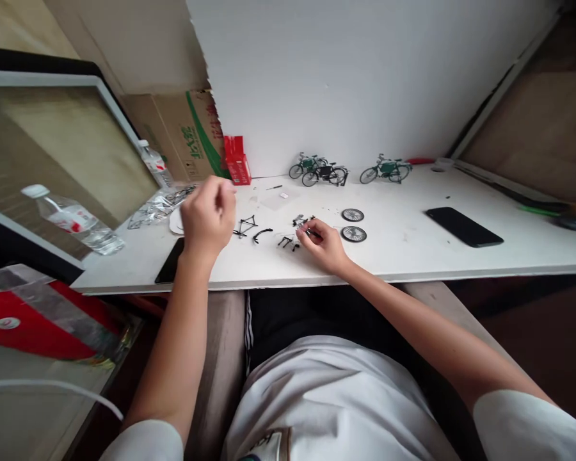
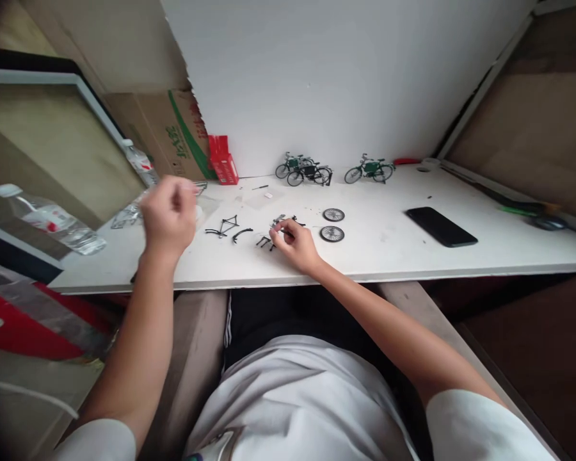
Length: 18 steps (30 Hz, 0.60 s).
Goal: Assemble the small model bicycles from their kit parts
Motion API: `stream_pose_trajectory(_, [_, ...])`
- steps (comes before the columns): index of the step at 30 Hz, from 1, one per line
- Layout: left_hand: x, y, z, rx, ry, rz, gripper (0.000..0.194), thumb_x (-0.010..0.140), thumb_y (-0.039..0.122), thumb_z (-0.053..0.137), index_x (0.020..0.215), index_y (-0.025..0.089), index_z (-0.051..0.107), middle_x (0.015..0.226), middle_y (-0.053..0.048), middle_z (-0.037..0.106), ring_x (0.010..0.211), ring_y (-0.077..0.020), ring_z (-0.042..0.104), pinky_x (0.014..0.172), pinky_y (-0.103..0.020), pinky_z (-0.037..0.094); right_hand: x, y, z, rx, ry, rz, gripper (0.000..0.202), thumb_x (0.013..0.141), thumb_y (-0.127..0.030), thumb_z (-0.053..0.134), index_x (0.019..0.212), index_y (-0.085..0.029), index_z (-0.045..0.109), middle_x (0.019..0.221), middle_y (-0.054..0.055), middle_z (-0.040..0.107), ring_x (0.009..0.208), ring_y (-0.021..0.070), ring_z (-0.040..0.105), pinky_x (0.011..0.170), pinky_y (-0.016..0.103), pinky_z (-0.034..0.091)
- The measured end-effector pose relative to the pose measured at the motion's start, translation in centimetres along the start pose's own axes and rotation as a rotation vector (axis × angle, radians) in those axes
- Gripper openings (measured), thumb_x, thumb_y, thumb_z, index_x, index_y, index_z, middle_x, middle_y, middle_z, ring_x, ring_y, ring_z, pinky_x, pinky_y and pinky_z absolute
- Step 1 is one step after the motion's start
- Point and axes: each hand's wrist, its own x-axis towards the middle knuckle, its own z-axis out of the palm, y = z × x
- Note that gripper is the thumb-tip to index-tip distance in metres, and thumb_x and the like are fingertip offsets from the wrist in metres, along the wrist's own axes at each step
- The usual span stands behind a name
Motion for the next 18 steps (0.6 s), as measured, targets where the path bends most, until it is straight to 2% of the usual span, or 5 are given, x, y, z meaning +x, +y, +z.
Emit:
stream_pose_trajectory(2, [-0.1,-3.0,0.7,0.066,-0.15,-0.077,0.022,0.103,0.023,0.06,0.12,0.022,0.074,0.102,-0.008,0.071,0.097,-0.0239,0.068,0.103,-0.041,0.055,0.1,0.3,0.1,-0.016,0.012,-0.004,0.031,0.1,-0.053,0.068,0.1,-0.022,0.068,0.076,0.0,0.057,0.063,0.0147,0.041,0.063,0.031,0.034])
stream_pose_trajectory(5, [-1.1,-7.4,2.2,0.135,-0.442,-0.256,0.031,0.094,0.018,0.068,0.124,0.021,0.077,0.123,-0.012,0.068,0.105,-0.0262,0.068,0.108,-0.043,0.053,0.1,0.6,0.1,-0.02,0.011,0.001,0.032,0.101,-0.053,0.068,0.1,-0.021,0.069,0.08,0.001,0.062,0.065,0.0146,0.043,0.064,0.031,0.035])
stream_pose_trajectory(8, [-2.5,-10.2,3.2,0.106,-0.584,-0.382,0.033,0.087,0.019,0.078,0.119,0.017,0.079,0.129,-0.015,0.067,0.11,-0.0282,0.069,0.109,-0.043,0.052,0.2,0.5,0.1,-0.026,0.006,0.003,0.032,0.101,-0.053,0.069,0.099,-0.021,0.069,0.075,-0.001,0.058,0.063,0.0135,0.04,0.063,0.031,0.033])
stream_pose_trajectory(13, [-3.2,-11.4,4.0,0.013,-0.589,-0.474,0.011,0.082,0.021,0.082,0.092,0.017,0.079,0.102,-0.012,0.078,0.102,-0.0294,0.072,0.1,-0.041,0.052,0.2,0.5,0.1,-0.022,-0.013,-0.005,0.033,0.101,-0.054,0.069,0.099,-0.021,0.068,0.075,-0.001,0.059,0.063,0.0131,0.04,0.063,0.03,0.033])
stream_pose_trajectory(18, [-2.5,-9.6,4.2,-0.164,-0.511,-0.53,0.018,0.081,0.031,0.083,0.089,0.017,0.076,0.086,-0.01,0.079,0.085,-0.0252,0.073,0.087,-0.038,0.054,0.3,0.3,0.3,0.096,-0.022,0.021,0.041,0.098,-0.06,0.073,0.101,-0.019,0.07,0.091,0.005,0.069,0.072,0.0146,0.052,0.067,0.03,0.039])
